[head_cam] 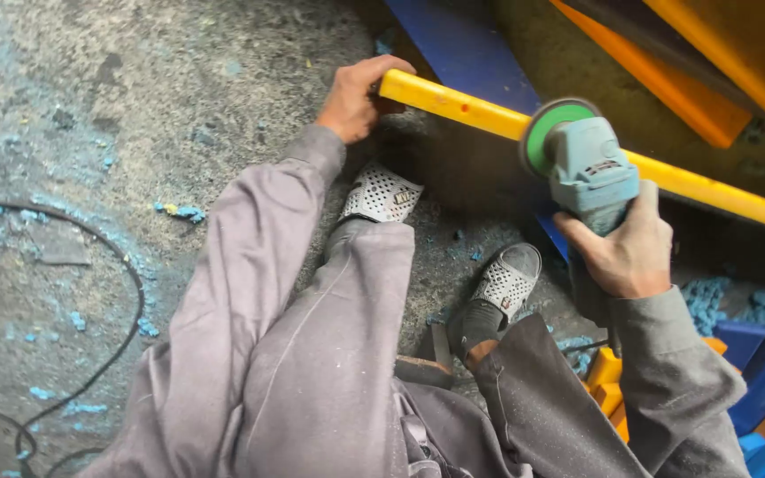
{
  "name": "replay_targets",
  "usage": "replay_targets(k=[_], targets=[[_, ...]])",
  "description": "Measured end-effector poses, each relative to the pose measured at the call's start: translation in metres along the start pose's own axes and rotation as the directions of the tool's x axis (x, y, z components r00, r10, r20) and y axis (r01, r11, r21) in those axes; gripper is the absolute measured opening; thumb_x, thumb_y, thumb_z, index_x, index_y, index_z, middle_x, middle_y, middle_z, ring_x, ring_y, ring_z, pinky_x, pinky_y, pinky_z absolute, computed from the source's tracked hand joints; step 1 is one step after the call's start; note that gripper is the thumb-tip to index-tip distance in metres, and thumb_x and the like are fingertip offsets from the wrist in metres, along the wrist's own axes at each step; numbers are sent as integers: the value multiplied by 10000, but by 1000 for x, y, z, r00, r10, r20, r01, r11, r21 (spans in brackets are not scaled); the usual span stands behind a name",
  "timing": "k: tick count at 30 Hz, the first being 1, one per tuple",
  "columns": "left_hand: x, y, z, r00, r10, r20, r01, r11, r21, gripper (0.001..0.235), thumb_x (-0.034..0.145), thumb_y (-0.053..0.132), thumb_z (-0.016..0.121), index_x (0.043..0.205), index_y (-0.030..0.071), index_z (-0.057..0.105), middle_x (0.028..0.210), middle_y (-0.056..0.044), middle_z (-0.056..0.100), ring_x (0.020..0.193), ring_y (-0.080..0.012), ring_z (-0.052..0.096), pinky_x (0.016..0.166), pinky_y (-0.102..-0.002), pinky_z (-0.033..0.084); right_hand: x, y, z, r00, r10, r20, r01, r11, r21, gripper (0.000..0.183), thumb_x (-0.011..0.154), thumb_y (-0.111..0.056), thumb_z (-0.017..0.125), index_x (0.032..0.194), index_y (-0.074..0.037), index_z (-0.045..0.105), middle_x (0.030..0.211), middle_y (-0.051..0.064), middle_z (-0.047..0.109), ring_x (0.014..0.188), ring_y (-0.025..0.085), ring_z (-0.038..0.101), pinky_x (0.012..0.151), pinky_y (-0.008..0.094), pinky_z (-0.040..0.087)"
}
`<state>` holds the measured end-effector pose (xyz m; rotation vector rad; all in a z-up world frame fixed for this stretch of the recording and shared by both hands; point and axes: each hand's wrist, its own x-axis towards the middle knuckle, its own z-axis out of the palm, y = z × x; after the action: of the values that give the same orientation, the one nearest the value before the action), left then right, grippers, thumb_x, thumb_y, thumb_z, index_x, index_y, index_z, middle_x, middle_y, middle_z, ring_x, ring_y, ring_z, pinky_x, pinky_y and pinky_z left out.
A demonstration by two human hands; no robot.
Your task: Smoothing and deburring the ends of yellow and blue composite beams using a hand-held angle grinder.
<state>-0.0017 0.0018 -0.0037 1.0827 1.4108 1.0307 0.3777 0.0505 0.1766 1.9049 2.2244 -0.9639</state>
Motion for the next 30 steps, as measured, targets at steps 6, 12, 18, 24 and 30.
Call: replay_targets(k=[6, 12, 18, 24, 30], targets=[[3, -5, 2, 1000, 20, -1, -20, 1000, 24, 704, 657, -306, 555, 1231, 78, 691, 1163, -91, 687, 1103, -208, 711, 915, -333, 613, 33, -71, 21, 967, -216, 135, 217, 976, 8, 756, 809, -404, 898, 1251, 27, 462, 1051, 289, 698, 975, 456, 708, 812, 496, 556], [2, -12, 0, 993, 116, -23, -111, 982, 153, 618, 746, -227, 611, 1284, 66, 684, 1202, -155, 746, 1151, -290, 702, 1009, -386, 559, 45, -127, 40, 921, -339, 192, 347, 938, -10, 755, 814, -439, 888, 1185, 11, 408, 930, 282, 663, 858, 486, 670, 727, 535, 523], [2, -6, 0, 1000, -8, -24, 11, 990, 142, 671, 703, -224, 541, 1264, 109, 698, 1205, -118, 742, 1173, -276, 724, 1048, -357, 577, 31, -82, 30, 961, -223, 165, 231, 972, -32, 855, 792, -425, 886, 1361, 23, 432, 1042, 305, 678, 962, 482, 680, 796, 527, 538], [0, -6, 5, 991, 124, -54, -108, 966, 235, 651, 699, -227, 580, 1247, 108, 687, 1239, -118, 736, 1167, -294, 694, 1024, -367, 543, -10, -54, 14, 998, -29, 48, 26, 998, 56, 710, 840, -367, 875, 1333, 6, 524, 1159, 263, 722, 1088, 413, 735, 915, 479, 555], [1, -6, 7, 999, -48, -18, 49, 997, 51, 620, 745, -183, 584, 1258, 149, 689, 1191, -126, 690, 1143, -267, 713, 937, -327, 593, 14, -114, 34, 980, -168, 104, 169, 986, 6, 734, 809, -412, 883, 1229, 22, 464, 1012, 281, 684, 949, 467, 688, 804, 517, 539]])
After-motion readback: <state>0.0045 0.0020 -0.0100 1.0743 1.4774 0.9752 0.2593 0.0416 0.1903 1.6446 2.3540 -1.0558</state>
